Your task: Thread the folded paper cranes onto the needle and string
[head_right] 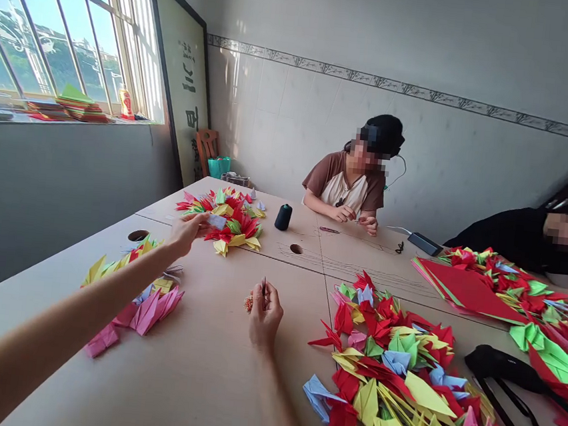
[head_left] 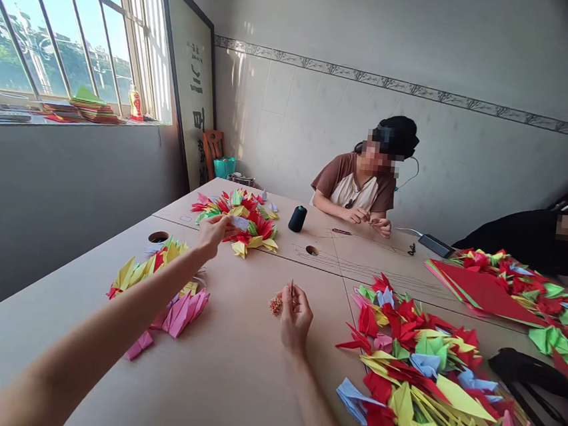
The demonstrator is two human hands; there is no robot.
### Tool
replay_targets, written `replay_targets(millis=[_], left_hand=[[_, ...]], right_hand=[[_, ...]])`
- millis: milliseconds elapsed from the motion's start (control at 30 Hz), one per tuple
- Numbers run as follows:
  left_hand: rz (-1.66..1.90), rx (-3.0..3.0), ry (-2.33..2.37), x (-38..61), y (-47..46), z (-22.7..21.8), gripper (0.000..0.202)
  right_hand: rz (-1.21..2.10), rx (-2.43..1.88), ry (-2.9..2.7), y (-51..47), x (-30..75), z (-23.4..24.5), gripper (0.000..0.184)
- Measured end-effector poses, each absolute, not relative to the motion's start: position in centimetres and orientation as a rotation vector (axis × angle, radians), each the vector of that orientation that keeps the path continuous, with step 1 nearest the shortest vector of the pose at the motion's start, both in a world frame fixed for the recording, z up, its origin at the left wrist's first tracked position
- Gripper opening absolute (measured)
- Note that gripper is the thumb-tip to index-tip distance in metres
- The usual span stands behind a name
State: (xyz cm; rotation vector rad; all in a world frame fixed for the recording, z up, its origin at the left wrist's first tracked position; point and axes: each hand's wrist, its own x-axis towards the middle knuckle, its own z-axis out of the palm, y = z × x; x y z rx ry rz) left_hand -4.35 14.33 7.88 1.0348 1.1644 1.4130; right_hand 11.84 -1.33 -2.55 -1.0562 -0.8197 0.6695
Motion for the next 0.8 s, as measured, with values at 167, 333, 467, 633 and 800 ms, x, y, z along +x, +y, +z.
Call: replay_targets(millis=[167,333,467,633,800], left_hand=[[1.414,1.079,1.322,-5.1,19.5,7.2,0.011],[1.373,1.194,1.484,-4.5,21.5,5.0,0.009],[1.317,1.284,1.564,-4.1,22.5,4.4,0.012],[1.233,1.372,1.551,-4.0,23.2,4.4,0.015],[1.211,1.396,1.522,-4.5,22.9,5.4,0.030]], right_hand=[[0.638,-1.087,-0.843,-1.3,11.7,-2.1,0.039],[0.589,-1.130,-0.868,-1.4,11.8,-1.8,0.035],[0.565,-1.145,-0.882,-1.4,11.9,-1.6,0.032],[0.555,-1.156,-0.887,-1.3,11.9,-1.5,0.032],[0.567,-1.155,-0.884,-1.3,11.8,-1.5,0.032]])
